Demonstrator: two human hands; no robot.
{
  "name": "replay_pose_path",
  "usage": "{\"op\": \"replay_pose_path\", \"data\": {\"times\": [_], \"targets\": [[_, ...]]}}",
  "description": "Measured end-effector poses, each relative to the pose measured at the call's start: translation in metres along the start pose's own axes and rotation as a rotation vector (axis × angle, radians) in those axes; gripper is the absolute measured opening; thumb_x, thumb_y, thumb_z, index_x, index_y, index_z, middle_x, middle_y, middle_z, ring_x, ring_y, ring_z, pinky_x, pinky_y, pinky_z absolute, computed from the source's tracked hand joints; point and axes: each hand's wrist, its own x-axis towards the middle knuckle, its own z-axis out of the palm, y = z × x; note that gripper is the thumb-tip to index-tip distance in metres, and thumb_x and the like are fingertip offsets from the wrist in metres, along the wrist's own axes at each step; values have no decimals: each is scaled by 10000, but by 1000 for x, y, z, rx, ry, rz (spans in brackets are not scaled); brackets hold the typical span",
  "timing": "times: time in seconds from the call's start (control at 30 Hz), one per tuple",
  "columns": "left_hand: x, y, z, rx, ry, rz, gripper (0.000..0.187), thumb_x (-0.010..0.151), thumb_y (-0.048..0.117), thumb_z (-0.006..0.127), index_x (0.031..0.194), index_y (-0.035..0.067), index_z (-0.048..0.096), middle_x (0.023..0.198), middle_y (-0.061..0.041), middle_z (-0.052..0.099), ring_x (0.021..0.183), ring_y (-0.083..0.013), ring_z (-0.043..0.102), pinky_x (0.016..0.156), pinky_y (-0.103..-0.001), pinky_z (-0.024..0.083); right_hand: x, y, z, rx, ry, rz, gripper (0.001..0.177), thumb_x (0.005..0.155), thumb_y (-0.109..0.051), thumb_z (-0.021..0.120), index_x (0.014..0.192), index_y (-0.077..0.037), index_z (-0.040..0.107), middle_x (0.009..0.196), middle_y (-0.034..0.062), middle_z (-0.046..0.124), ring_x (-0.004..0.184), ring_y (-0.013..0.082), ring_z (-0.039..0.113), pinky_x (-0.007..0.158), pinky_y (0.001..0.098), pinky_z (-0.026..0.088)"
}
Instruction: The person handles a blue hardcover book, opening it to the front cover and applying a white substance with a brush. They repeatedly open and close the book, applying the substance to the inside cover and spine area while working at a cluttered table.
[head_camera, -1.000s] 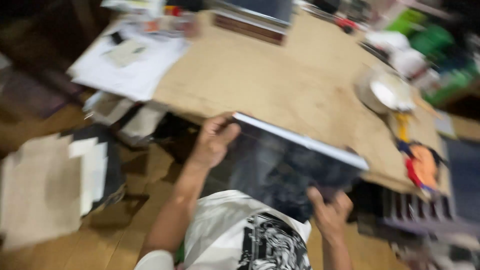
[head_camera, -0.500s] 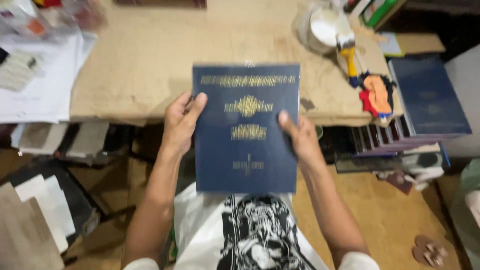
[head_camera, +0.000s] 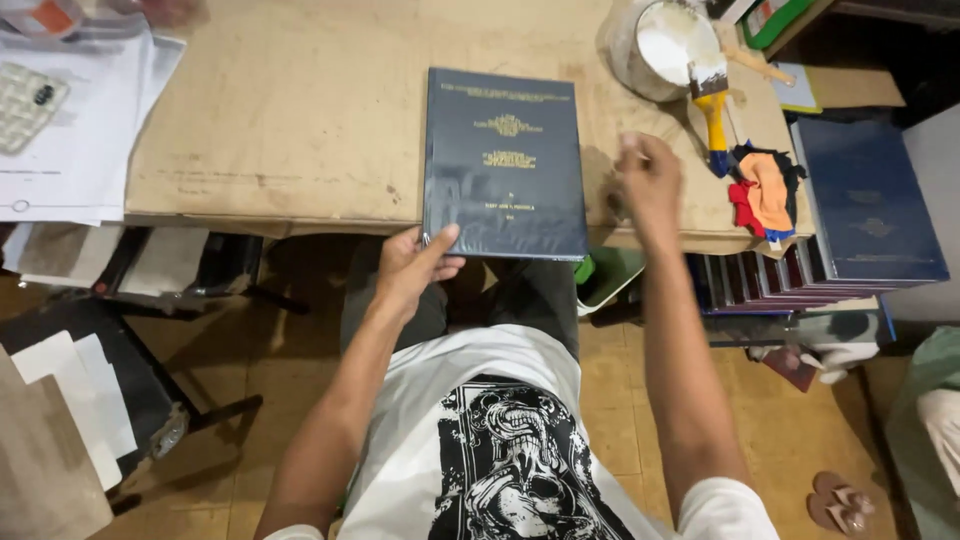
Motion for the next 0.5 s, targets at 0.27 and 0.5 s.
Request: {"op": "replay_pose_path", "data": {"times": [0.27,0.5], "targets": [[-50,47,1,907,279,782,616,825,424,883,1226,18,649,1074,-219,738,1006,-389,719,840,-482,586,-115,-60,-35,21,-226,301,256,1065,-188,523,1166,-38,704,1027,211,720,842,287,718,711,400,612],[-39,38,23,1042,11,970,907,789,262,908,1544,37,459,1272,-293,665,1223,-509,609,1023,-610,513,-130,-106,-26,-41,-262,176,374,1044,-149,525,1384,-43,641,1304,291,656,1243,477,588,1019,592,499]]}}
